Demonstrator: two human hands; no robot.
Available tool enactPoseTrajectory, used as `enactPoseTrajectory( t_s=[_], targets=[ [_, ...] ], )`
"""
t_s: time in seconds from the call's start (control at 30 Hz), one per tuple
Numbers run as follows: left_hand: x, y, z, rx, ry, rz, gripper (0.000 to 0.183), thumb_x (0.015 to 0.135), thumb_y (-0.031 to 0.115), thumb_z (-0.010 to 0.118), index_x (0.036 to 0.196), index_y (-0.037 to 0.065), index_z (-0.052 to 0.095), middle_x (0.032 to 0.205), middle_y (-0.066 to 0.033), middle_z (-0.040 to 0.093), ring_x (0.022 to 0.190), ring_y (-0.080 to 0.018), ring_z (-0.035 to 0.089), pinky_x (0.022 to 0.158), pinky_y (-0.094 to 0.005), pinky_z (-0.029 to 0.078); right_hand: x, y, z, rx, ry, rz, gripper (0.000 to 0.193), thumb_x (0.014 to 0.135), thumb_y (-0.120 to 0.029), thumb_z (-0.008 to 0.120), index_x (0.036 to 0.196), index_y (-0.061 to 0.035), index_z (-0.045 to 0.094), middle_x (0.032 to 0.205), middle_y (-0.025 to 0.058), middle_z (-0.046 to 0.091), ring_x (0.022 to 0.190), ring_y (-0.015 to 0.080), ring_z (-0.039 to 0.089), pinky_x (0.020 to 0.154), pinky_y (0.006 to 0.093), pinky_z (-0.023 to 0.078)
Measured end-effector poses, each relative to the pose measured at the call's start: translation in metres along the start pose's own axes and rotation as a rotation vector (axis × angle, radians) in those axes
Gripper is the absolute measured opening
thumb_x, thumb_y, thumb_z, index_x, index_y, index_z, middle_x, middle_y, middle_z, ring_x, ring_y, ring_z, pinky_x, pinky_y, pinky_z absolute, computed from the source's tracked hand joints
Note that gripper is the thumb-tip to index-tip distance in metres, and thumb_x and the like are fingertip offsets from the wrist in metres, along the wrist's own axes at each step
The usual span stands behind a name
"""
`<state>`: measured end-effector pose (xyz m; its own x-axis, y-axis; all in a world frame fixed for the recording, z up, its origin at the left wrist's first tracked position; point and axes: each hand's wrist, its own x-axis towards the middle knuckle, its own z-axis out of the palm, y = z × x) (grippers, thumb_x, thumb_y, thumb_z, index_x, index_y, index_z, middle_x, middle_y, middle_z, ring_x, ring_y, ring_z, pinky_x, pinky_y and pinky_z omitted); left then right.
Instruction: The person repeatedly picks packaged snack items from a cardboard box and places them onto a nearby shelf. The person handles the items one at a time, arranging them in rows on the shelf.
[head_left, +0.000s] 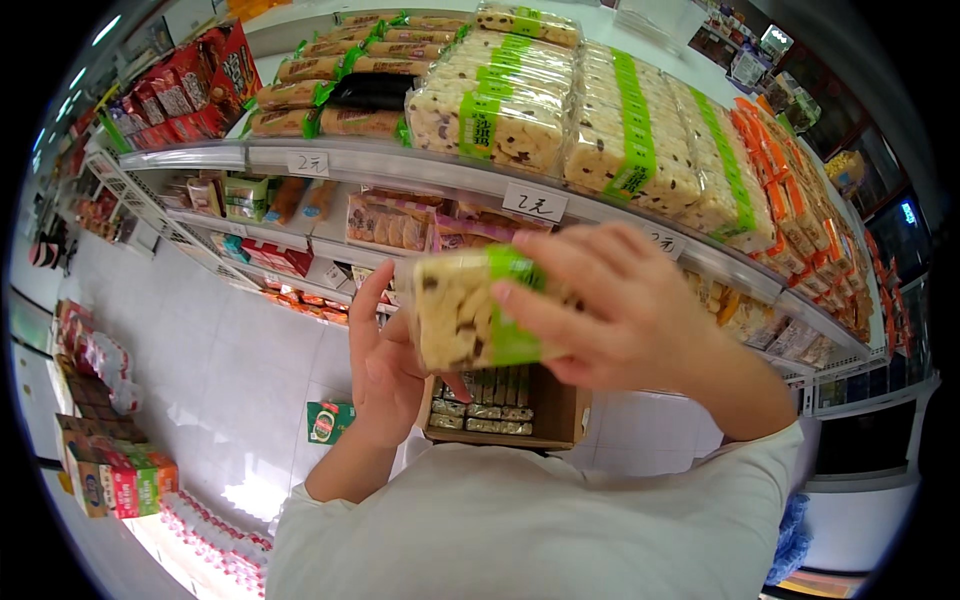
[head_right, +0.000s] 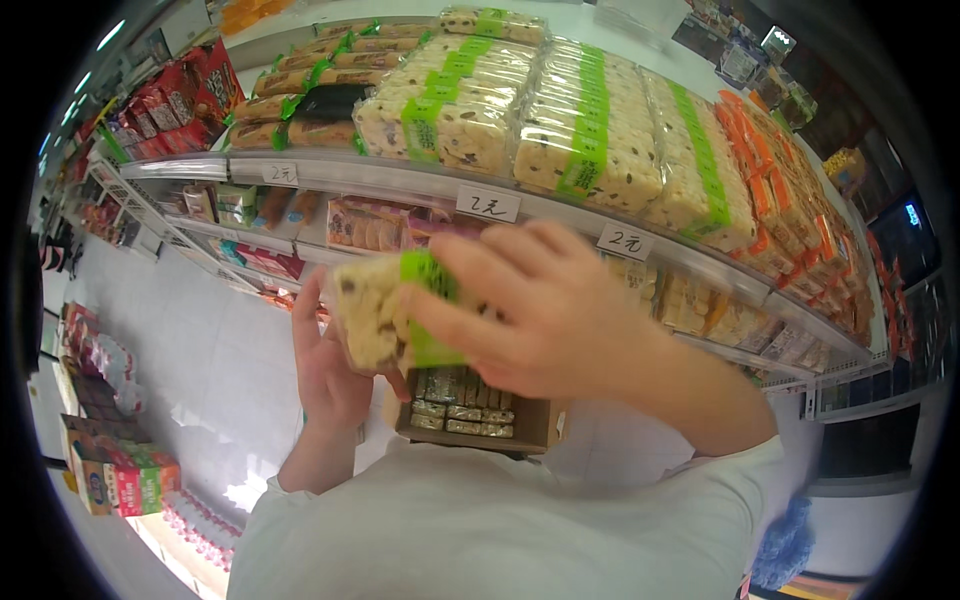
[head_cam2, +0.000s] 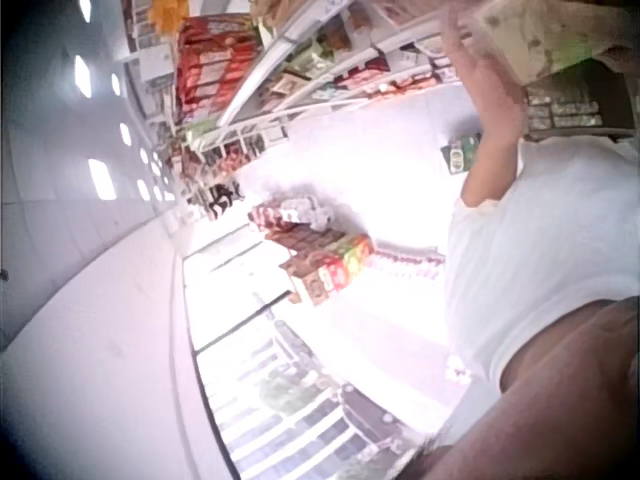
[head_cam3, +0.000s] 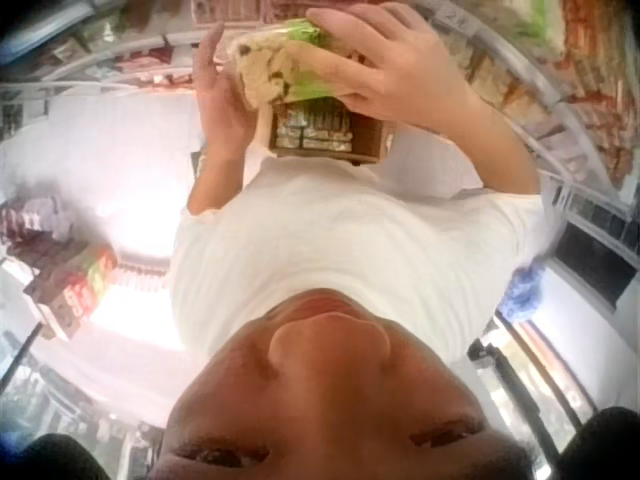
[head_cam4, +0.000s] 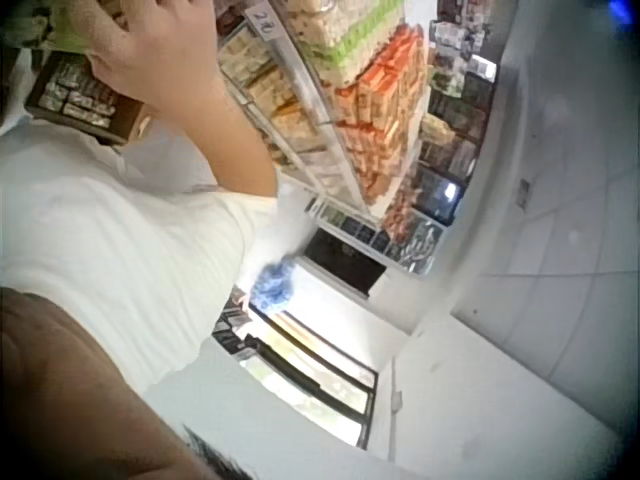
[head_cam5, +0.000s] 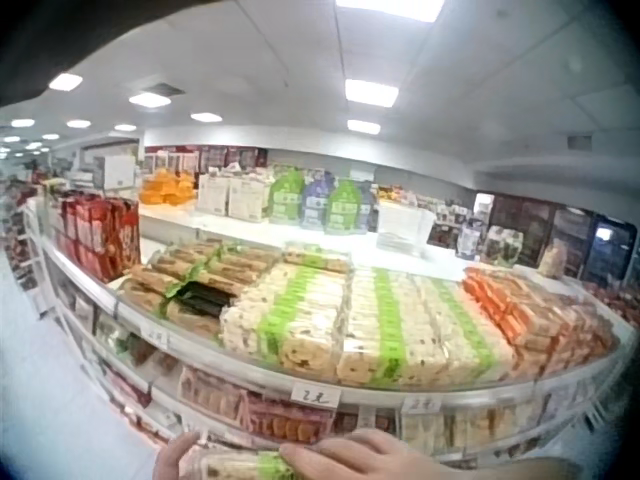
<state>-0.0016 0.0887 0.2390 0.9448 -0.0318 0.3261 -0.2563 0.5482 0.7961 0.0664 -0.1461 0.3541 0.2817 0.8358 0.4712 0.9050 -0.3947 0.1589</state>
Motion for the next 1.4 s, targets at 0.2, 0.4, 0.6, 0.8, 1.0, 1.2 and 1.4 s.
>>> enactPoseTrajectory(
  t_s=[0.2,0.4,0.6,0.8,1.0,1.2,1.4],
  targets=[
    [-0.021,-0.032,-0.041,0.100,0.007,-0.053,0.066,0.106,0.057,0.048,0.146,0.004,0.042,0.126,-0.0203,0.065,0.101,-0.0298,0.073,0.067,-0.0346,0.062,0.071,0.112,-0.034,-0.063,-0.020,0.251,0.065,0.081,-0.023,0.078,0.142,-0.0160,0.057,0.131,0.0154,0.062,0.109,0.0339,0.066,0.090,0.0423,0.054],
    [-0.042,-0.040,-0.048,0.108,0.041,-0.100,0.041,0.109,0.036,0.050,0.130,0.001,0.055,0.114,-0.0163,0.068,0.096,-0.0261,0.072,0.071,-0.0334,0.061,0.112,0.248,0.036,-0.087,-0.130,0.358,0.056,0.088,-0.030,0.074,0.139,-0.0122,0.058,0.115,0.0179,0.065,0.100,0.0353,0.064,0.087,0.0459,0.053],
    [-0.064,-0.048,-0.054,0.197,0.127,-0.153,0.035,0.108,0.030,0.055,0.124,-0.001,0.060,0.108,-0.0156,0.070,0.092,-0.0248,0.072,0.071,-0.0333,0.060,0.130,0.287,0.065,-0.085,-0.240,0.348,0.053,0.091,-0.034,0.072,0.137,-0.0103,0.061,0.117,0.0219,0.068,0.108,0.0379,0.065,0.092,0.0455,0.052],
    [-0.073,-0.059,-0.062,0.190,0.155,-0.225,0.023,0.108,0.015,0.053,0.123,0.000,0.062,0.109,-0.0140,0.069,0.094,-0.0214,0.071,0.074,-0.0315,0.059,0.131,0.284,0.061,-0.030,-0.355,0.587,0.056,0.096,-0.040,0.068,0.143,-0.0121,0.059,0.129,0.0252,0.066,0.115,0.0404,0.065,0.096,0.0464,0.052],
    [-0.059,-0.089,-0.068,0.354,0.118,-0.299,0.017,0.105,0.008,0.055,0.117,0.000,0.064,0.107,-0.0115,0.070,0.089,-0.0190,0.070,0.074,-0.0293,0.056,0.119,0.280,0.061,-0.191,-0.253,0.477,0.053,0.101,-0.039,0.064,0.143,-0.0076,0.059,0.132,0.0267,0.066,0.118,0.0426,0.065,0.101,0.0464,0.051],
    [-0.062,-0.133,-0.088,0.872,0.034,-0.135,0.009,0.094,0.000,0.062,0.102,-0.001,0.066,0.095,-0.0177,0.067,0.086,-0.0334,0.066,0.078,-0.0381,0.054,0.110,0.152,0.011,-0.074,0.005,0.401,0.036,0.093,-0.018,0.072,0.121,0.0031,0.066,0.117,0.0238,0.070,0.115,0.0421,0.064,0.100,0.0478,0.050],
    [-0.076,-0.166,-0.095,1.061,-0.044,0.124,0.023,0.080,-0.010,0.061,0.100,0.001,0.064,0.100,-0.0172,0.065,0.095,-0.0411,0.062,0.083,-0.0477,0.052,-0.009,0.016,0.081,0.627,0.031,0.304,0.030,0.093,-0.013,0.068,0.119,0.0014,0.068,0.119,0.0190,0.071,0.110,0.0365,0.068,0.098,0.0416,0.054]
  ],
)
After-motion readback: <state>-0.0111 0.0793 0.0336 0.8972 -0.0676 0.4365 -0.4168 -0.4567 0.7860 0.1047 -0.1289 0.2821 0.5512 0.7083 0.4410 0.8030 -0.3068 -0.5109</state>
